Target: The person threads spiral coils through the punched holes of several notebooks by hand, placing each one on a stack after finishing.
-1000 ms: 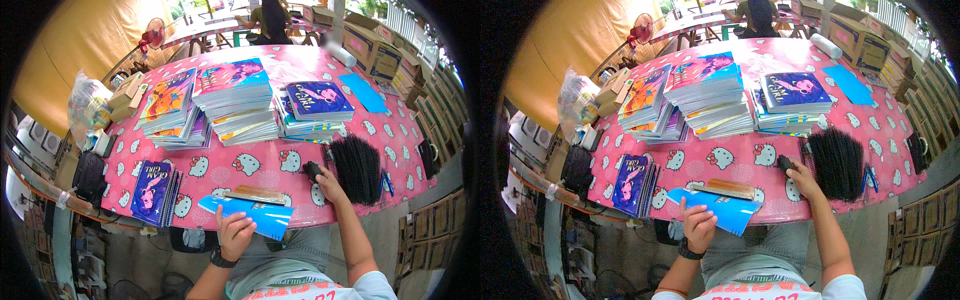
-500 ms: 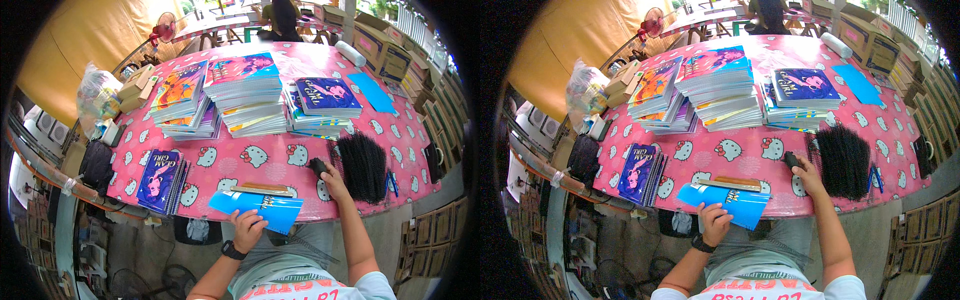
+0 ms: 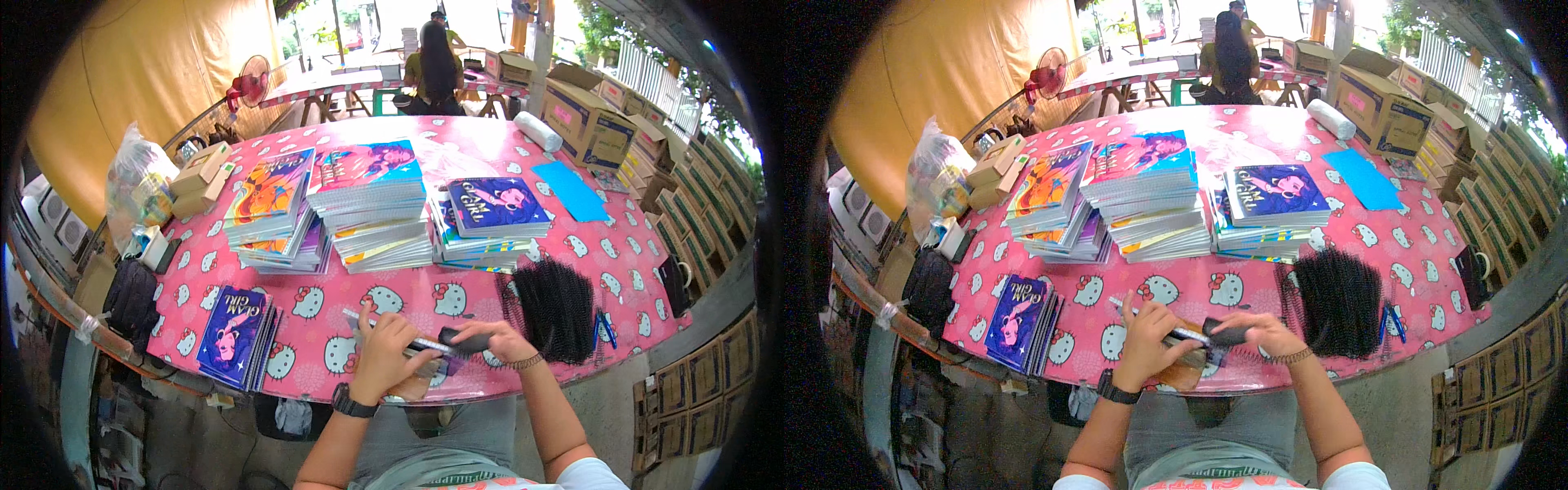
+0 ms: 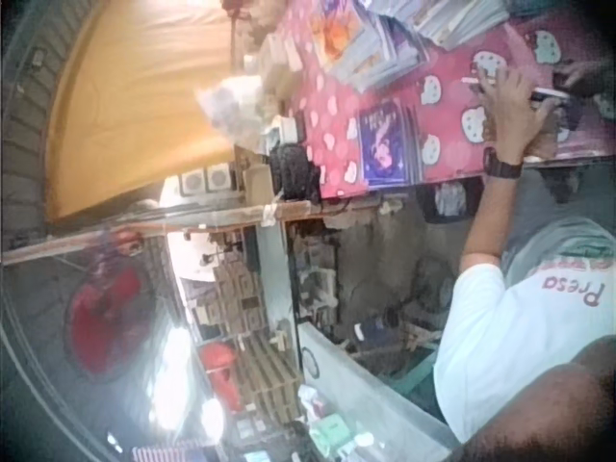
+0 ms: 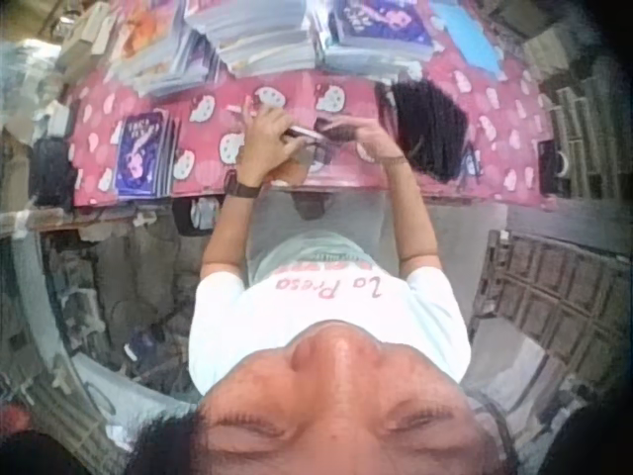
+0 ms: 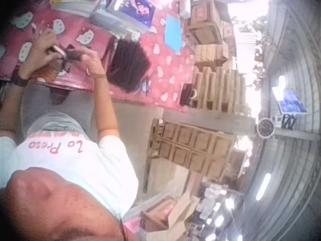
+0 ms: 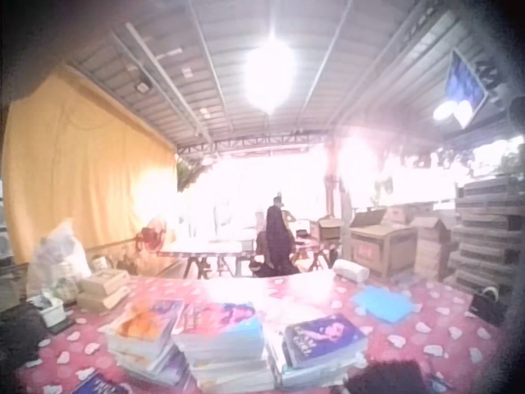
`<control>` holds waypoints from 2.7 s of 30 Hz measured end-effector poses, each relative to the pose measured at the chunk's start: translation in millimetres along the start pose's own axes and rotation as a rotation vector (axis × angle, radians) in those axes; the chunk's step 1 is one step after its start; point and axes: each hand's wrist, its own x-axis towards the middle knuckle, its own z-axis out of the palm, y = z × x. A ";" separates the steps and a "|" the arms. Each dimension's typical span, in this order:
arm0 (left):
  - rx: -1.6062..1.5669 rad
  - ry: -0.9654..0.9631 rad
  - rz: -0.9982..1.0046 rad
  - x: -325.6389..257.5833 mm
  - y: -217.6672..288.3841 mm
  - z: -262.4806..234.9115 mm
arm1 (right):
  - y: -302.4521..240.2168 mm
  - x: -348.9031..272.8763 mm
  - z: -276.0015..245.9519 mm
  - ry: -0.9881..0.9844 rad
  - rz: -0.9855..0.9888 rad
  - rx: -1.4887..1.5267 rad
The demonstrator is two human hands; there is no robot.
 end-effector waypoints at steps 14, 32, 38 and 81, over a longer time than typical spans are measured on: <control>-0.208 0.055 0.147 -9.0 23.1 13.0 | -38.5 96.1 -69.6 0.590 -0.351 -1.539; -0.228 0.068 0.140 -9.5 24.4 14.0 | -85.8 229.3 -27.3 0.304 -0.644 -1.714; -0.192 0.151 0.158 -13.0 23.2 23.0 | -87.6 256.7 -17.7 0.198 -0.315 -1.574; -0.149 0.179 0.312 -99.6 49.3 -29.1 | -55.6 66.7 11.5 -0.154 -0.179 -0.755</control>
